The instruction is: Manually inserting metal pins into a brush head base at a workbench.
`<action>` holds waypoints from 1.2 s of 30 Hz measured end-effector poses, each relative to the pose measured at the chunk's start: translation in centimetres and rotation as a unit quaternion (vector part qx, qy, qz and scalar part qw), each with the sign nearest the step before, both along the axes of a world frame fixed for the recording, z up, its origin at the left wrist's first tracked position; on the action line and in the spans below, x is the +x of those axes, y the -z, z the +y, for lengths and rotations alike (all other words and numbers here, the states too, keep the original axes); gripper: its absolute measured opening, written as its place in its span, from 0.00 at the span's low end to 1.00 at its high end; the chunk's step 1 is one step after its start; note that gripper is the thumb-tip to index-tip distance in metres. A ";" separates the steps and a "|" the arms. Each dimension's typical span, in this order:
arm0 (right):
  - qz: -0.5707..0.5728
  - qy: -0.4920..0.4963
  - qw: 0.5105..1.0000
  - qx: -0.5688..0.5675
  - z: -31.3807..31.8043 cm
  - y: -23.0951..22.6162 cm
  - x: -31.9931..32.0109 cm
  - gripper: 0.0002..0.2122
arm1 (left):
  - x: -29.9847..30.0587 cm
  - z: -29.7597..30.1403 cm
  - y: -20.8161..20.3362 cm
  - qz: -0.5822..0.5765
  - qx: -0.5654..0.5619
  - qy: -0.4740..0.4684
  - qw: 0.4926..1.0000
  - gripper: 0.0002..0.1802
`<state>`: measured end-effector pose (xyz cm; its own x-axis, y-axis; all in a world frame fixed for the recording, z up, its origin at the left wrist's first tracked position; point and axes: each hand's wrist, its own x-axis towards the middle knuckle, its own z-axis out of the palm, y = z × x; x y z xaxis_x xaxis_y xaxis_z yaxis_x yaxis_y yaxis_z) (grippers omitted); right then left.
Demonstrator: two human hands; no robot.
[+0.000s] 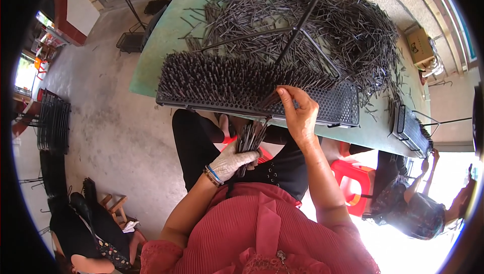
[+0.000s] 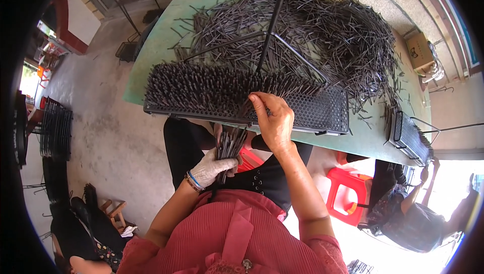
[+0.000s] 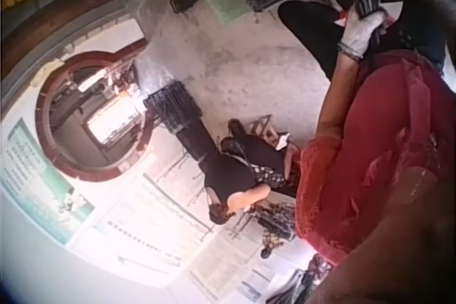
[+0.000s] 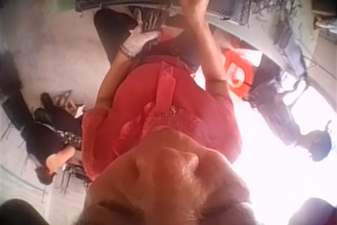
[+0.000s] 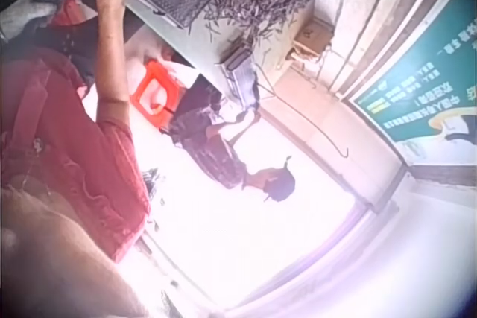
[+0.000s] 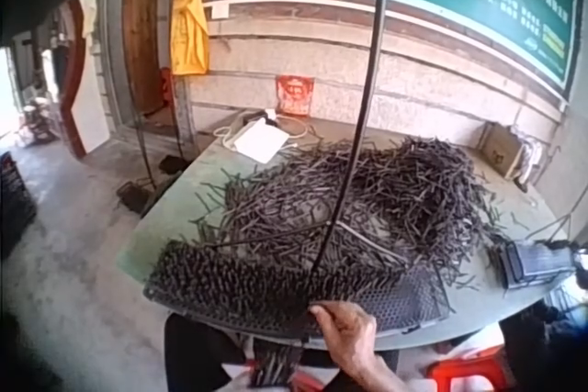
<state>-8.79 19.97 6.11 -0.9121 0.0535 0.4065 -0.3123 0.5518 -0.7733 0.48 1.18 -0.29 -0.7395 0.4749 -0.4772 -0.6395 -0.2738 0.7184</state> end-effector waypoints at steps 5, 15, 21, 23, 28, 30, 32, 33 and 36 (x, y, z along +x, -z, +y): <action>-0.081 0.015 0.988 -0.134 0.4 -1.4 0.8 0.10 | 0.0 0.0 -0.1 -0.046 0.034 -0.070 0.996 0.15; -0.306 -0.108 0.944 -0.051 0.1 -0.8 2.4 0.09 | -0.3 1.3 -0.3 0.011 -0.053 -0.106 0.993 0.12; -0.214 -0.083 0.965 -0.129 1.4 -0.8 1.7 0.08 | 0.1 1.3 -0.2 0.000 -0.048 -0.127 0.991 0.11; -0.126 -0.062 0.981 -0.133 1.6 -1.2 1.0 0.08 | 0.3 1.2 0.0 0.007 -0.040 -0.128 0.991 0.11; 0.058 -0.102 0.993 0.014 1.4 -0.6 -1.5 0.06 | 0.9 0.8 -0.1 0.008 -0.067 -0.079 0.995 0.12; 0.070 -0.121 0.990 0.031 1.5 -0.1 -2.1 0.06 | 0.9 0.6 -0.4 0.002 -0.068 -0.077 0.995 0.12; 0.092 -0.146 0.984 0.037 1.6 0.6 -2.5 0.06 | 0.9 0.6 -0.5 -0.004 -0.069 -0.078 0.995 0.12; 0.092 -0.147 0.984 0.037 1.6 0.6 -2.5 0.06 | 0.9 0.5 -0.4 -0.006 -0.067 -0.077 0.995 0.12; 0.064 -0.159 0.985 0.004 1.6 0.8 -2.6 0.06 | 0.7 0.4 -0.1 -0.010 -0.056 -0.074 0.996 0.12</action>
<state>-11.35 21.61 5.33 -0.8235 -0.2310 0.5181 -0.5649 0.4168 -0.7121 1.21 1.59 -0.20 -0.7869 0.3047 -0.5366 -0.6128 -0.2838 0.7375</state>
